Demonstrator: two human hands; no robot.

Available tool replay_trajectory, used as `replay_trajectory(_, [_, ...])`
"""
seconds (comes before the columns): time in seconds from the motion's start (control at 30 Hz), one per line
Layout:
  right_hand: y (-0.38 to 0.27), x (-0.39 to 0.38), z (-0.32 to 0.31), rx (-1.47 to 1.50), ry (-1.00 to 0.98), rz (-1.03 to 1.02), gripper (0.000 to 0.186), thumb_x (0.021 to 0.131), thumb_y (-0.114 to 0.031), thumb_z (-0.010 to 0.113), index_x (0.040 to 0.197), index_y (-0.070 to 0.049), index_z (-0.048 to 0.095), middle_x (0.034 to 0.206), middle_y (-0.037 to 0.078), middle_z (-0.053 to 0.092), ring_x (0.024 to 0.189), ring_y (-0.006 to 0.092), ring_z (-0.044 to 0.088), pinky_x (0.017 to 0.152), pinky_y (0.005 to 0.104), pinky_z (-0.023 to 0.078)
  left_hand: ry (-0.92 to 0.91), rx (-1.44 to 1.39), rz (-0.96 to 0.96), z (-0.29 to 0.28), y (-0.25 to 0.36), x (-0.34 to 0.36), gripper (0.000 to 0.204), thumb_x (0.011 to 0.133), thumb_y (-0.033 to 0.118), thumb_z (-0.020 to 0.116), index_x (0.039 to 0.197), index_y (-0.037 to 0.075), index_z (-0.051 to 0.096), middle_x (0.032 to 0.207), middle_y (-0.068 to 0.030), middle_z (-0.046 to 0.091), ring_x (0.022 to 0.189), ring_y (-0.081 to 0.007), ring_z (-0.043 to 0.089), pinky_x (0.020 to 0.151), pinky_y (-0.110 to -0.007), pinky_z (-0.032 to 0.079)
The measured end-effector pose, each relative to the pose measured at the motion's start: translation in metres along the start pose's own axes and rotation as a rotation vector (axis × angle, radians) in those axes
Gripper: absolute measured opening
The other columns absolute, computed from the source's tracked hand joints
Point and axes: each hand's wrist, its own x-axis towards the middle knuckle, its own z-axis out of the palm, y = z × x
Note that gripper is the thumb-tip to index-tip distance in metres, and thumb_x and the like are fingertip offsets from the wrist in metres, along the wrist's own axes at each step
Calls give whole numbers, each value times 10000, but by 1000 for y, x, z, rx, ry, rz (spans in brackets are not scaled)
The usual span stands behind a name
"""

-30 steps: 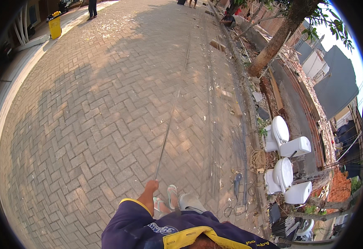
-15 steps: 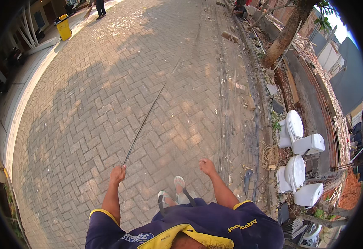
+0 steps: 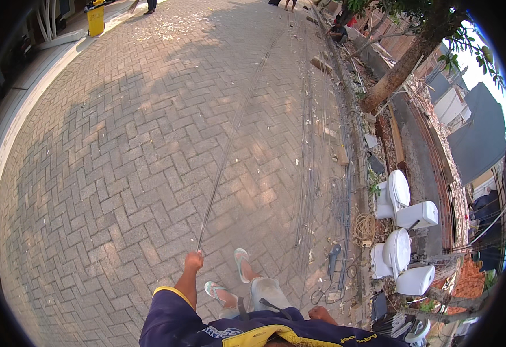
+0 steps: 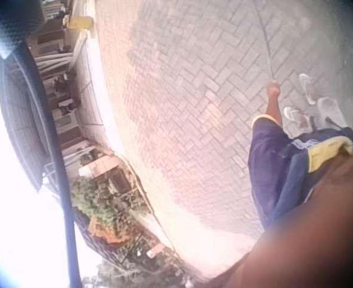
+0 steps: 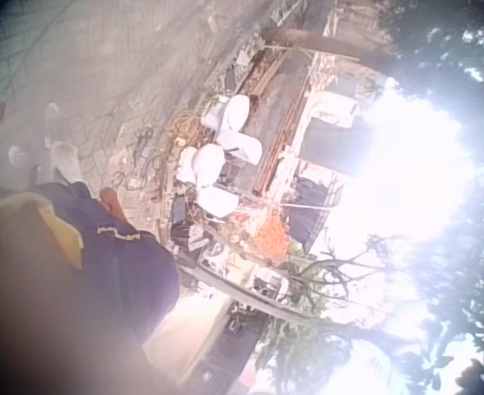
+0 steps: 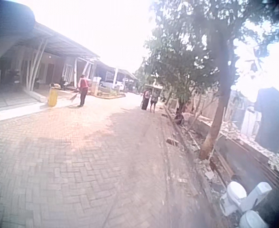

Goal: The person measures metal rods with a tape measure, then uses an angle grinder to cut them to length. They handle the rods and grinder repeatedly, cutting multiple pieces on a paved outdoor area.

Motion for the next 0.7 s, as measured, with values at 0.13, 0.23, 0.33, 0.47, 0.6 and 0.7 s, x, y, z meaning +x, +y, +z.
replay_trajectory(0.13, [-26,-25,55,591,193,434,186,721,-264,630,794,-95,655,810,92,680,808,276,673,723,393,541,-30,-64,-88,26,15,-31,488,991,341,350,1021,-32,664,991,-292,654,1005,-448,616,904,-496,476])
replay_trajectory(0.23, [-10,-12,51,246,123,-95,209,771,-232,648,892,-70,702,849,125,706,803,264,692,736,373,538,-51,-37,102,20,55,-40,547,985,383,375,937,-72,676,952,-311,649,954,-470,618,889,-525,459])
replay_trajectory(0.33, [-8,24,13,619,158,363,228,794,-263,599,837,-54,680,845,141,704,749,321,688,692,418,538,-48,-39,166,14,106,-54,523,976,370,390,905,-55,686,932,-303,651,942,-468,621,870,-524,470])
replay_trajectory(0.47, [6,65,-56,971,476,592,270,809,-234,589,921,-9,690,839,193,697,789,316,695,737,393,532,-13,-117,101,37,175,-98,485,987,331,367,904,-16,696,921,-281,658,918,-455,630,843,-527,486])
replay_trajectory(0.6, [23,82,-73,1093,613,579,279,812,-213,590,969,-5,690,825,200,691,801,323,693,763,391,532,-41,-38,46,61,167,-117,498,988,351,383,915,-37,686,928,-297,654,910,-464,631,834,-539,480])
replay_trajectory(0.7, [26,73,-48,1132,533,632,262,809,-201,598,963,-11,692,818,201,687,797,351,681,759,407,530,24,-108,52,81,131,-104,594,990,426,372,904,-100,634,900,-352,626,912,-514,605,805,-546,473])
